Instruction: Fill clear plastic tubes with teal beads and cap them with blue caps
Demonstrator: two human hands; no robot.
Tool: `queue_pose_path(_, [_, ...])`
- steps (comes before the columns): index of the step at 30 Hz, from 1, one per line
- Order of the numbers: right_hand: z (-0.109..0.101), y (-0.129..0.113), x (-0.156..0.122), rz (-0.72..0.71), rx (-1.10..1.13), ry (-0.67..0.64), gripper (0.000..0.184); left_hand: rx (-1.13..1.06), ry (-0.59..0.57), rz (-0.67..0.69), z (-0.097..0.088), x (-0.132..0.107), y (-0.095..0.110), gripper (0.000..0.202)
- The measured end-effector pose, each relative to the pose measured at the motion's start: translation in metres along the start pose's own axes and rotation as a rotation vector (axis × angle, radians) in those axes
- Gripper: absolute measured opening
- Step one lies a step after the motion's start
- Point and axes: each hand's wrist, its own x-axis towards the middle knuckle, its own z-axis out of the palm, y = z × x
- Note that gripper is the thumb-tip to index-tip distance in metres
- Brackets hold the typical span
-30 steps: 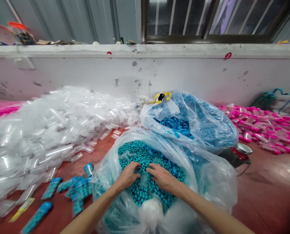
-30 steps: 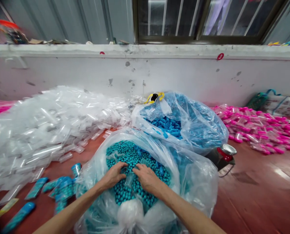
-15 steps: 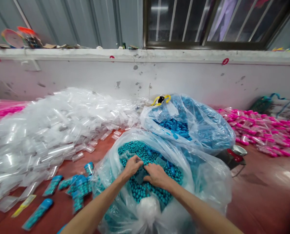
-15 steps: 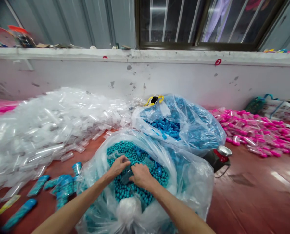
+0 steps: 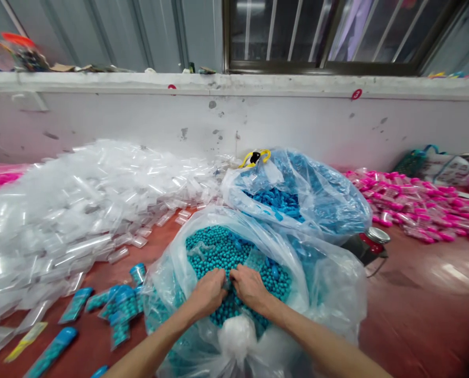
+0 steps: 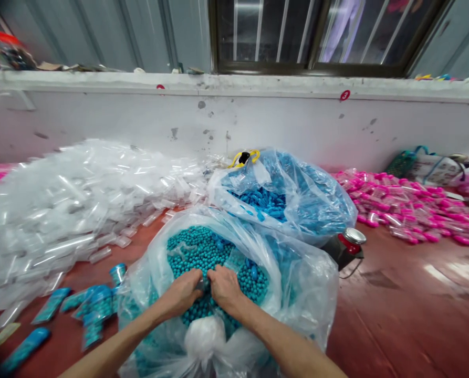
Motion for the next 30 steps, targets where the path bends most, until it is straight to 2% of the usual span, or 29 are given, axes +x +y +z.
queue_pose_path(5, [0.003, -0.003, -0.012, -0.042, -0.108, 0.045, 0.019, 0.1, -0.091, 0.009, 0.005, 0.003, 0.004, 0.052])
queue_pose_path(8, [0.0, -0.008, -0.016, -0.03, -0.123, 0.064, 0.018, 0.12, -0.145, 0.001, 0.005, 0.006, 0.005, 0.043])
queue_pose_path(12, [-0.014, -0.003, -0.02, 0.047, -0.143, 0.087, 0.02, 0.163, -0.146, 0.015, 0.005, 0.002, 0.008, 0.029])
queue_pose_path(16, [-0.026, 0.019, -0.019, 0.192, -0.225, 0.063, 0.024, 0.217, -0.137, 0.015, 0.006, -0.007, 0.013, 0.041])
queue_pose_path(20, [-0.022, 0.034, -0.014, 0.157, -0.212, -0.002, 0.018, 0.232, -0.098, -0.06, 0.008, -0.01, 0.012, 0.061])
queue_pose_path(22, [-0.019, 0.037, -0.01, 0.131, -0.175, 0.024, 0.015, 0.124, -0.094, -0.078, 0.008, -0.008, 0.01, 0.056])
queue_pose_path(25, [-0.017, 0.036, -0.006, 0.102, -0.12, 0.055, 0.015, -0.01, -0.114, -0.08, 0.006, -0.005, 0.006, 0.037])
queue_pose_path(27, [-0.018, 0.034, -0.005, 0.088, -0.096, 0.065, 0.015, 0.011, -0.092, -0.039, 0.009, -0.005, 0.006, 0.03])
queue_pose_path(30, [-0.017, 0.028, -0.007, 0.013, -0.084, 0.082, 0.018, 0.167, 0.026, 0.008, 0.02, -0.007, 0.006, 0.033])
